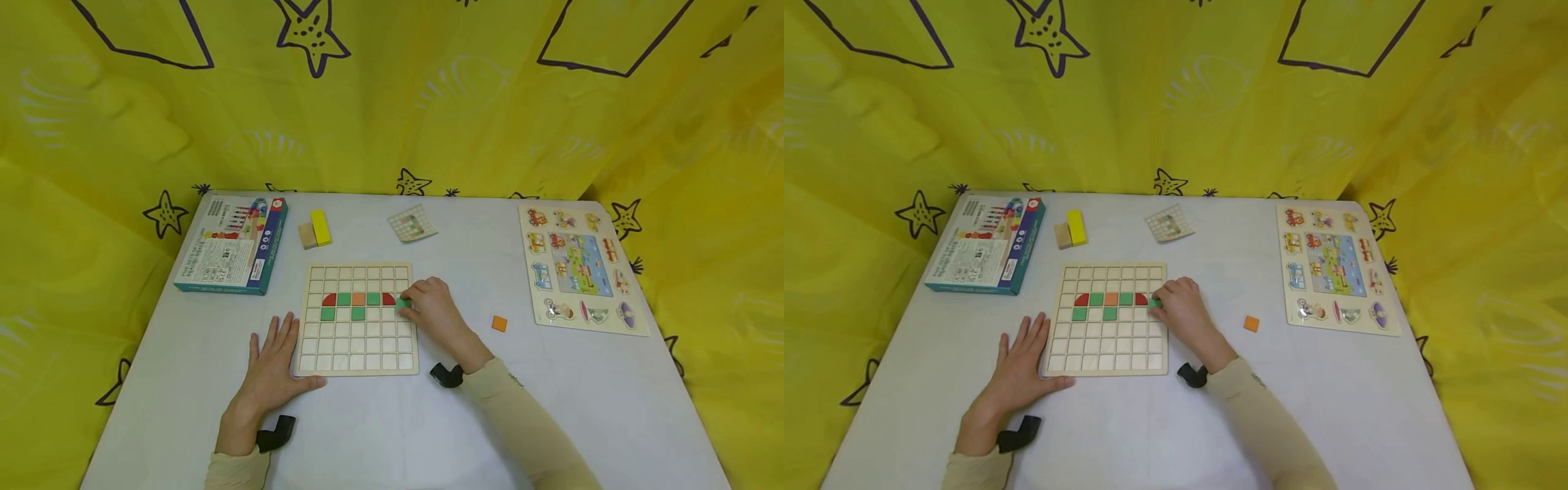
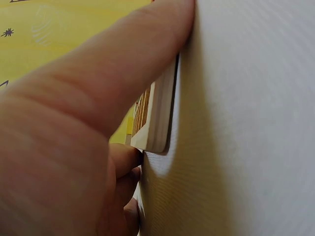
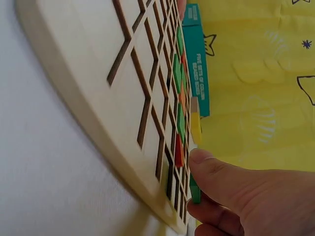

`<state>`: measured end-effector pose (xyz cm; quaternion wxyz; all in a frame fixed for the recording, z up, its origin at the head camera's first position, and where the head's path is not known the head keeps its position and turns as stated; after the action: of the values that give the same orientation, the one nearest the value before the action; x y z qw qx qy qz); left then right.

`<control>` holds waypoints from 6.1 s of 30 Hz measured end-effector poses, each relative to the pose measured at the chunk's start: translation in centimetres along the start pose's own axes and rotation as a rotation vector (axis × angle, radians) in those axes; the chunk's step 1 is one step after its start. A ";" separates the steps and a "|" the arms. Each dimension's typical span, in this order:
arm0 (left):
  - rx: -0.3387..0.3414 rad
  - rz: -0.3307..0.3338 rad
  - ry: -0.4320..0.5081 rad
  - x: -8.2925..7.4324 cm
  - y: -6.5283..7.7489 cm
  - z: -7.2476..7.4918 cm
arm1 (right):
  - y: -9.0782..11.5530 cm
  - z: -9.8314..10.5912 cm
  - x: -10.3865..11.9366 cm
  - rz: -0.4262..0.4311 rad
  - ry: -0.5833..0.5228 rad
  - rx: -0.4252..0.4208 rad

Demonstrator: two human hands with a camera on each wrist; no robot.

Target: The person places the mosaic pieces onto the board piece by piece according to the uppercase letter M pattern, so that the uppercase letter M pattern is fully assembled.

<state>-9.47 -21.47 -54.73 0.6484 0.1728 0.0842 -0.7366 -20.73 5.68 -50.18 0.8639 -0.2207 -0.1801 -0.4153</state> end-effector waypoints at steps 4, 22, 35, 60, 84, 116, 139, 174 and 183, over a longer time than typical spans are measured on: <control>0.002 0.003 0.001 0.0 0.0 0.0 | -0.3 -0.5 0.6 0.026 -0.009 0.012; -0.009 0.003 -0.001 0.0 0.0 0.0 | -0.7 -1.9 2.0 0.072 0.007 0.024; -0.004 0.008 0.008 0.0 -0.1 0.0 | -0.5 -1.9 1.6 0.042 0.002 0.027; 0.004 0.014 0.005 0.1 -0.1 0.0 | 5.1 1.8 -3.1 -0.159 0.025 -0.039; 0.003 0.009 0.011 0.1 -0.1 0.0 | 7.1 2.0 -3.8 -0.173 -0.017 -0.056; -0.024 -0.002 0.019 0.0 0.0 0.1 | -1.0 -3.9 6.6 0.101 -0.027 0.094; -0.022 -0.014 0.003 -0.1 0.0 0.3 | -4.1 -7.8 10.2 0.106 0.103 0.081; 0.002 0.011 -0.001 0.0 -0.1 0.0 | -3.4 -6.4 8.6 0.057 0.036 0.065; 0.006 0.020 0.004 0.2 -0.2 -0.2 | -1.9 -3.2 5.3 0.032 -0.010 -0.013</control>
<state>-9.69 -21.59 -55.03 0.6551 0.1768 0.0814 -0.7301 -18.70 -0.47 -49.74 0.8683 -0.2310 -0.1780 -0.4013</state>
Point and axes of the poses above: each hand's wrist, its own y-axis away from the middle knuckle, its own z-axis out of the back of the hand, x = y × z, the point moved 6 cm from there along -y, towards the middle knuckle, and after that the axes turned 8 degrees about -y, right-handed, at the moved point
